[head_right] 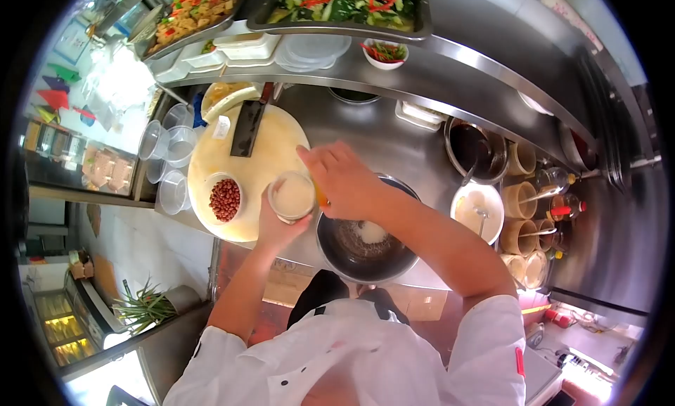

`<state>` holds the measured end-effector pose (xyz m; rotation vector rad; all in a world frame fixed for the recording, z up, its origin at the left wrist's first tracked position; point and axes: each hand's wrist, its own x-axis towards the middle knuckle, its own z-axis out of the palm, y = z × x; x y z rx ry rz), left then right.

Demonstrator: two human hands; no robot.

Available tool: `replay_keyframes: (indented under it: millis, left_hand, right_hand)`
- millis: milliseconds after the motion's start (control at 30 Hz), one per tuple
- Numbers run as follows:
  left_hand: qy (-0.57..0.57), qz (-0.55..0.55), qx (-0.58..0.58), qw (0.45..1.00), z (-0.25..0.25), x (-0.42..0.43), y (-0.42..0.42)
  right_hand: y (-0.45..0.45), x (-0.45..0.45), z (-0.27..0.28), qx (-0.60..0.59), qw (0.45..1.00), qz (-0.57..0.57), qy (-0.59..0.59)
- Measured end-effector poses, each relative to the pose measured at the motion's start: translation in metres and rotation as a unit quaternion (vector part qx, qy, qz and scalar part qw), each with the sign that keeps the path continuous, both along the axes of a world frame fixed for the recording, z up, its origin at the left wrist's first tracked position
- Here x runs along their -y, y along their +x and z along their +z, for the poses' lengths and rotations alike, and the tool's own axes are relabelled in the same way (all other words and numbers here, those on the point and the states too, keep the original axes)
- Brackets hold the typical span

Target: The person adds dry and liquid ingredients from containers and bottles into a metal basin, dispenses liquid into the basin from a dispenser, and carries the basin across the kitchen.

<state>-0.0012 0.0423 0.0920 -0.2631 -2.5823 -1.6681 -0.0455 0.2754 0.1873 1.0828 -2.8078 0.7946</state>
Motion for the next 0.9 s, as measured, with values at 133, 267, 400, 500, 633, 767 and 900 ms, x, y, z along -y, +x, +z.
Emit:
replay_keyframes:
  millis: [133, 267, 400, 500, 633, 767, 900]
  left_hand:
    - [0.086, -0.078, 0.008, 0.993, 0.025, 0.003, 0.011]
    - [0.114, -0.163, 0.089, 0.976, 0.069, 0.014, 0.011]
    - [0.215, -0.288, 0.197, 0.912, 0.094, 0.042, -0.003]
    - [0.319, -0.377, 0.345, 0.798, 0.097, 0.060, -0.013]
    - [0.330, -0.398, 0.336, 0.787, 0.086, 0.062, -0.024]
    - [0.156, -0.222, 0.117, 0.955, 0.084, 0.036, -0.030]
    - [-0.084, -0.068, -0.099, 0.989, 0.076, -0.015, -0.041]
  right_hand:
    - [0.006, 0.012, 0.039, 0.114, 0.991, 0.070, -0.006]
    - [0.001, 0.028, 0.066, 0.189, 0.968, 0.163, -0.012]
    - [-0.004, 0.041, 0.093, 0.227, 0.949, 0.216, 0.030]
    - [-0.009, 0.053, 0.107, 0.263, 0.928, 0.259, 0.041]
    - [-0.017, 0.062, 0.112, 0.267, 0.927, 0.253, 0.077]
    - [-0.015, 0.054, 0.090, 0.242, 0.965, 0.007, 0.100]
    - [-0.021, 0.038, 0.051, 0.265, 0.934, -0.236, 0.049]
